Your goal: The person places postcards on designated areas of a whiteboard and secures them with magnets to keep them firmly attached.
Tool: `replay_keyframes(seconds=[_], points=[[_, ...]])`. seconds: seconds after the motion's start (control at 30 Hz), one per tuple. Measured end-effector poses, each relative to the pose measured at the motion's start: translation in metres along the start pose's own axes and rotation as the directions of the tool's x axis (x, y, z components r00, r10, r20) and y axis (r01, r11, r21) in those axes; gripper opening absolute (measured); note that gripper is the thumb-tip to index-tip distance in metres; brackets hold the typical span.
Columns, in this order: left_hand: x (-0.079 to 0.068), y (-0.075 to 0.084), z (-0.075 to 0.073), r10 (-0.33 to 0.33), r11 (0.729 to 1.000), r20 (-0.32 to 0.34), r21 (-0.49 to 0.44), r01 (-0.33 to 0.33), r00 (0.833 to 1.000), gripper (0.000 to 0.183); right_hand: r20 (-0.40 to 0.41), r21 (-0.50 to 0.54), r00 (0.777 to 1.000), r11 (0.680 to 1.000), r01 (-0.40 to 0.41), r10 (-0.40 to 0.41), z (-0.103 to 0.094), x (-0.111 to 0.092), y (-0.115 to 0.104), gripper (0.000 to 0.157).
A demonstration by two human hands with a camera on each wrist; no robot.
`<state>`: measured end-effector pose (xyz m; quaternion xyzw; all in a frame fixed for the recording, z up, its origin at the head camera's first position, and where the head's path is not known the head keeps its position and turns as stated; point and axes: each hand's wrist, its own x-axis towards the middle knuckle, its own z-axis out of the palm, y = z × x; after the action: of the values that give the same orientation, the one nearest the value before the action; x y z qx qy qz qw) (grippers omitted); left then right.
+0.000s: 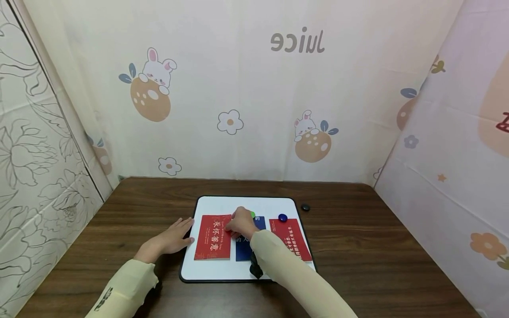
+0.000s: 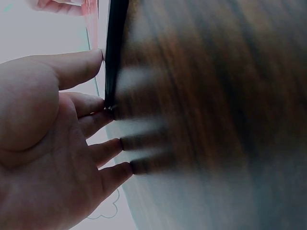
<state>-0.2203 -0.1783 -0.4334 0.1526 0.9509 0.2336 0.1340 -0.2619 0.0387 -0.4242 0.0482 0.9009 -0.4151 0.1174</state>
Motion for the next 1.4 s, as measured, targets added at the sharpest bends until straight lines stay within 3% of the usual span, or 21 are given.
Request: replay_keyframes(seconds=[0.23,0.77,1.1,1.4], points=[[0.0,-0.001,0.001,-0.002,1.0,0.001,-0.002,0.002,1.0,0.065,-0.011,-0.056,1.0,0.998,0.027,-0.028,0.001,-0.003,0.0,0.044],[0.0,0.0,0.002,-0.015,1.0,0.004,0.011,0.015,1.0,0.065,0.001,-0.109,0.989,0.983,0.144,-0.145,-0.001,-0.012,-0.004,0.035],[0.0,0.004,0.001,-0.018,1.0,-0.001,0.003,0.018,1.0,0.066,-0.038,-0.061,0.972,0.971,0.231,-0.234,-0.043,-0.007,-0.003,0.034],[0.0,0.002,0.002,-0.025,1.0,-0.001,0.007,0.025,1.0,0.065,-0.094,-0.008,0.976,0.981,0.196,-0.196,-0.082,0.006,0.015,0.029]])
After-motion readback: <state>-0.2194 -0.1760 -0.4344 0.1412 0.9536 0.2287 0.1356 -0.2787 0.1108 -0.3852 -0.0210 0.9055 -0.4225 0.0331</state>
